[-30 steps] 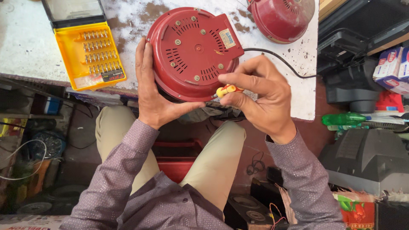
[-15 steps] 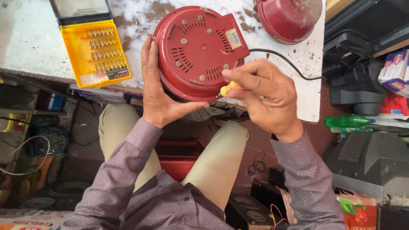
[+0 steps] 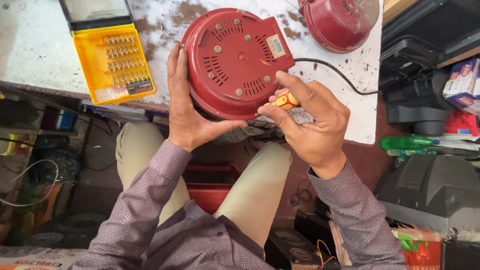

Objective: The person uses a screwdriver to remove screws from the casing of a red electric heater. They systematically loosen and remove multiple screws from the bottom and side of the device while holding it steady on a workbench.

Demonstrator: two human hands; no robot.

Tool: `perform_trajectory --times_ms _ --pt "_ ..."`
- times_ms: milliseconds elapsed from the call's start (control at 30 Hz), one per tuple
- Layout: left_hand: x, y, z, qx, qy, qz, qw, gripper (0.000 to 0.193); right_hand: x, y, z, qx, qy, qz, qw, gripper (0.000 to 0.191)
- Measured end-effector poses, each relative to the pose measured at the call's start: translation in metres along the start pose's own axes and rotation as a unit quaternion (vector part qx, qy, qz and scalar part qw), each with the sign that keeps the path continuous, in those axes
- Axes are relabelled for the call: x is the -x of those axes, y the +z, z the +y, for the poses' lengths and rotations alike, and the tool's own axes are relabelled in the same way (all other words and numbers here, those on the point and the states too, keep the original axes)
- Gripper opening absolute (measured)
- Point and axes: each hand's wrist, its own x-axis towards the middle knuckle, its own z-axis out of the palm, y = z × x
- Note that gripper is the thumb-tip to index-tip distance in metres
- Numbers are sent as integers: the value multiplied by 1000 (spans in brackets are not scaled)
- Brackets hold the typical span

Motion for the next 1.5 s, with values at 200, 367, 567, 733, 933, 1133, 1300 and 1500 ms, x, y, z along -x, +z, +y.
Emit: perform_trajectory --times_ms 200,367,567,733,933,1133,1300,1500 --pt "0 0 0 1 -8 -4 1000 154 4 4 20 -82 69 40 993 47" --pt "0 1 -1 5 -4 -2 1000 153 3 6 25 -153 109 62 980 42" --pt "1 0 -2 9 1 3 1000 150 -1 -7 3 11 5 6 1000 47" --pt "1 0 0 8 1 12 1000 151 -10 -12 -9 32 10 -25 999 42" --pt "1 0 1 8 -5 10 1000 151 -23 -25 -9 -89 -11 -171 981 23" --pt "1 -1 0 11 2 8 1000 151 -12 -16 -6 -114 -1 -137 984 27" --pt "1 0 0 10 5 9 1000 151 -9 -14 -1 -80 -39 -84 992 34" --pt "1 -1 -1 10 -1 7 1000 151 -10 -18 -1 -104 -37 -130 985 24"
